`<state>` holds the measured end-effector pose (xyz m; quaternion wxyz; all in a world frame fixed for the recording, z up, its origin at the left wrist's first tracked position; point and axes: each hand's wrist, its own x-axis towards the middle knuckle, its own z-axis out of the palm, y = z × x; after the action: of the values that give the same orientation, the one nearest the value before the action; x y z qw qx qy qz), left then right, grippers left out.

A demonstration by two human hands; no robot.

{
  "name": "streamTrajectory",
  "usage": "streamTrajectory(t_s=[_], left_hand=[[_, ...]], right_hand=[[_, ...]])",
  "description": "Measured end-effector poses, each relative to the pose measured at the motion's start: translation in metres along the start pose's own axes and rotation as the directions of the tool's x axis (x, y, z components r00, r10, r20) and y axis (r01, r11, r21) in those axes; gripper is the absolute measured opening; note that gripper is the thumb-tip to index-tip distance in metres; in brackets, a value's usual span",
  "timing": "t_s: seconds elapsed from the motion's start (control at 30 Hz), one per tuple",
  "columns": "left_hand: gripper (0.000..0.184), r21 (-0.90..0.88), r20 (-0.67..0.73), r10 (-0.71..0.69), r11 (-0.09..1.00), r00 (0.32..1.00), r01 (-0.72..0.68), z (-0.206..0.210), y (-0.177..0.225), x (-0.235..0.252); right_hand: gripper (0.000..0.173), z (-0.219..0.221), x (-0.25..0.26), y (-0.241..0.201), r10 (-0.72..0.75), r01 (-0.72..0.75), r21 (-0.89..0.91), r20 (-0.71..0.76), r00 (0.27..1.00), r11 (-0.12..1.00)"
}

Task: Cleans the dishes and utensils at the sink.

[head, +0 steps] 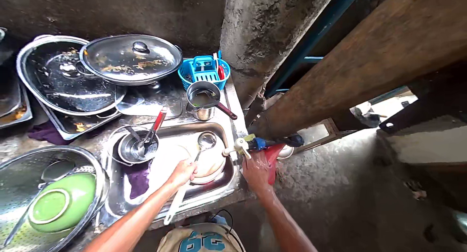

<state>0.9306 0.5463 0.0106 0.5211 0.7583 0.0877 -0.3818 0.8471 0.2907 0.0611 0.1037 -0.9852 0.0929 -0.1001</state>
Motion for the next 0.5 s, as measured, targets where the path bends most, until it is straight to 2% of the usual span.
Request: streamTrajectory(t_s=[0.03,0.07,0.13,0.2,0.3,0.33,0.37,0.4,0.43,0.5], left_hand=[[0.025,0.120,0.009,0.005,0.993,1.000,-0.006,-0.005,0.004,0.002],[0.027,0.209,0.001,0.008,0.978,1.000,-0.008,-0.008,0.007,0.004],[0.029,0.339,-0.050,0.021,0.941,0.999,-0.003,-0.014,0.011,0.008],[0.030,0.478,-0.112,0.030,0.878,0.993,0.028,-0.020,0.015,0.012],[0.034,0.527,-0.114,0.022,0.849,0.993,0.041,-0.030,0.017,0.012],[0.033,0.491,-0.108,0.027,0.871,0.994,0.030,-0.033,0.013,0.012],[0.033,0.442,-0.101,0.032,0.897,0.994,0.016,-0.035,0.008,0.012],[0.032,0.400,-0.092,0.034,0.917,0.995,0.006,-0.036,0.003,0.012],[0.032,0.369,-0.085,0.031,0.929,0.996,0.003,-0.035,-0.001,0.012],[0.030,0.329,-0.081,0.027,0.944,0.996,0.001,-0.032,-0.001,0.013]], right_hand=[[0.038,-0.003,0.014,-0.001,0.005,0.005,-0.055,0.182,0.983,0.998],[0.045,0.001,0.027,0.000,0.011,0.017,-0.093,0.295,0.955,0.996],[0.052,0.017,0.045,0.005,-0.005,0.030,-0.066,0.343,0.939,0.997],[0.048,0.022,0.051,0.005,-0.015,0.013,0.008,0.383,0.924,1.000],[0.044,-0.015,0.050,-0.005,0.077,-0.061,-0.048,0.540,0.838,0.997],[0.041,-0.030,0.043,-0.006,0.091,-0.067,-0.065,0.537,0.839,0.996],[0.035,-0.033,0.028,0.000,0.039,-0.023,-0.040,0.461,0.887,0.999],[0.027,-0.020,0.010,0.014,-0.082,0.081,0.016,0.303,0.950,0.997],[0.024,-0.001,-0.007,0.029,-0.188,0.180,0.061,0.177,0.966,0.982],[0.030,0.033,-0.028,0.050,-0.281,0.277,0.101,0.028,0.959,0.956]])
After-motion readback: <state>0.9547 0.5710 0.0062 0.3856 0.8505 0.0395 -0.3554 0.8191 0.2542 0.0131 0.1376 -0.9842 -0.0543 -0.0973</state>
